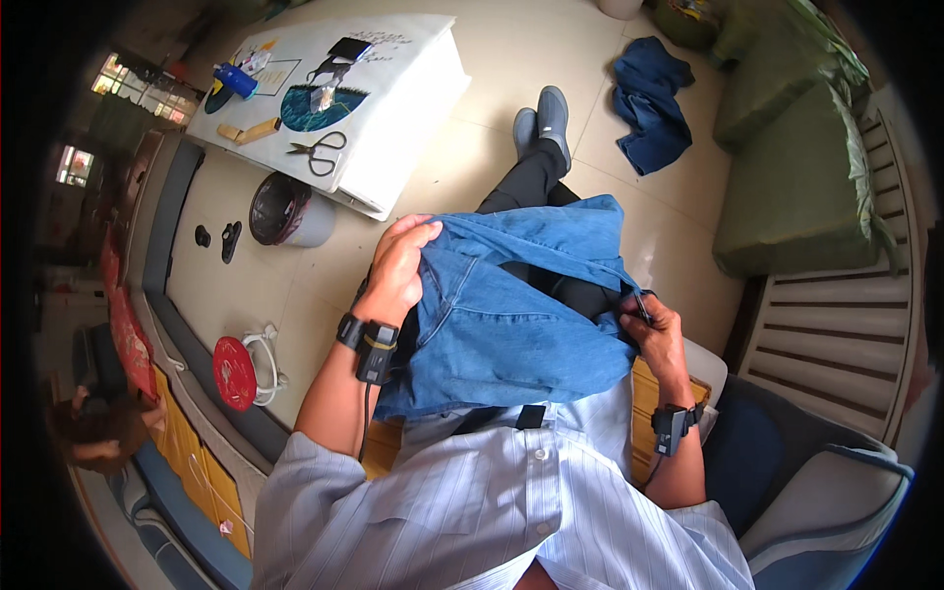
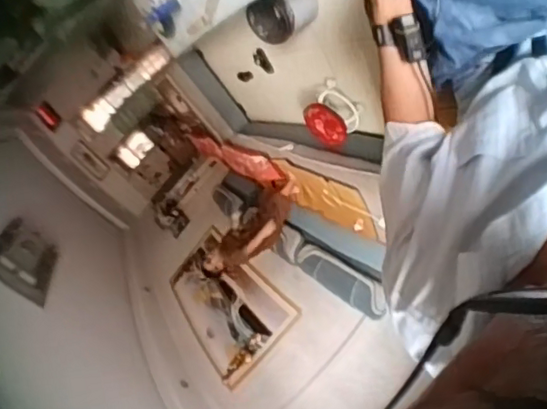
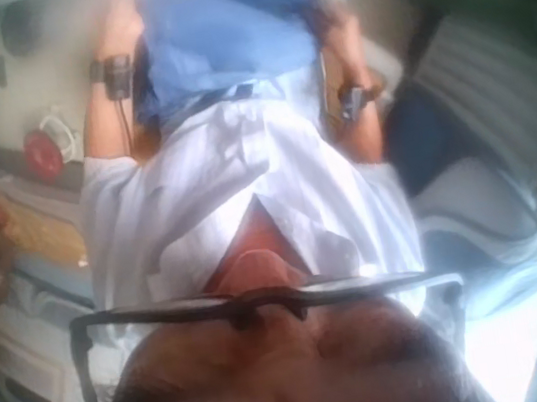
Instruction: The person uses small scissors to trim loose threads and excess fabric from the waistband and seams of a pair of blue jeans. They repeatedly reposition the jeans to access different areas while seated.
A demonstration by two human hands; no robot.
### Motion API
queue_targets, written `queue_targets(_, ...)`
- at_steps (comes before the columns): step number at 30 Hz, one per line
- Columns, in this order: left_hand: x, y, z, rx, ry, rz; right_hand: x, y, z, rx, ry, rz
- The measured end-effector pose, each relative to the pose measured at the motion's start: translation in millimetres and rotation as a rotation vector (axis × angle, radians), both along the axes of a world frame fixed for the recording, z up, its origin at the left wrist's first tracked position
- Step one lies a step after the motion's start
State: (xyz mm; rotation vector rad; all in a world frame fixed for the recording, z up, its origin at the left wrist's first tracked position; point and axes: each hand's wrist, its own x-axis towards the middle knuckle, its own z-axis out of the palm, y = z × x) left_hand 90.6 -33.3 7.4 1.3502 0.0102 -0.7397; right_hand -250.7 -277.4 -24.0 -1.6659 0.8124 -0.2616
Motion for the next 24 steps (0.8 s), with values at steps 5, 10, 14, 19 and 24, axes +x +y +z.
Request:
queue_targets(5,5.9,1.5,-5.2,-0.078,0.103,-0.071,-10.1,-2.0,21.2,0.054,0.087,0.093)
queue_targets(10,5.4,3.2,-1.0,-0.113,0.106,-0.06,-12.8,-4.9,7.8,0.135,0.048,0.075)
queue_targets(14,6.6,11.6,3.1,-0.184,0.063,-0.137,-11.8,2.2,1.6,0.245,-0.006,-0.029)
queue_targets(19,-16.5,15.2,52.5,0.002,-0.256,-0.178,-11.9,5.6,7.3,0.259,-0.025,-0.109)
queue_targets(24,-46.7,30.0,83.8,0.281,-1.272,-0.628,-28.8,-15.3,-14.2,0.128,-0.009,-0.409)
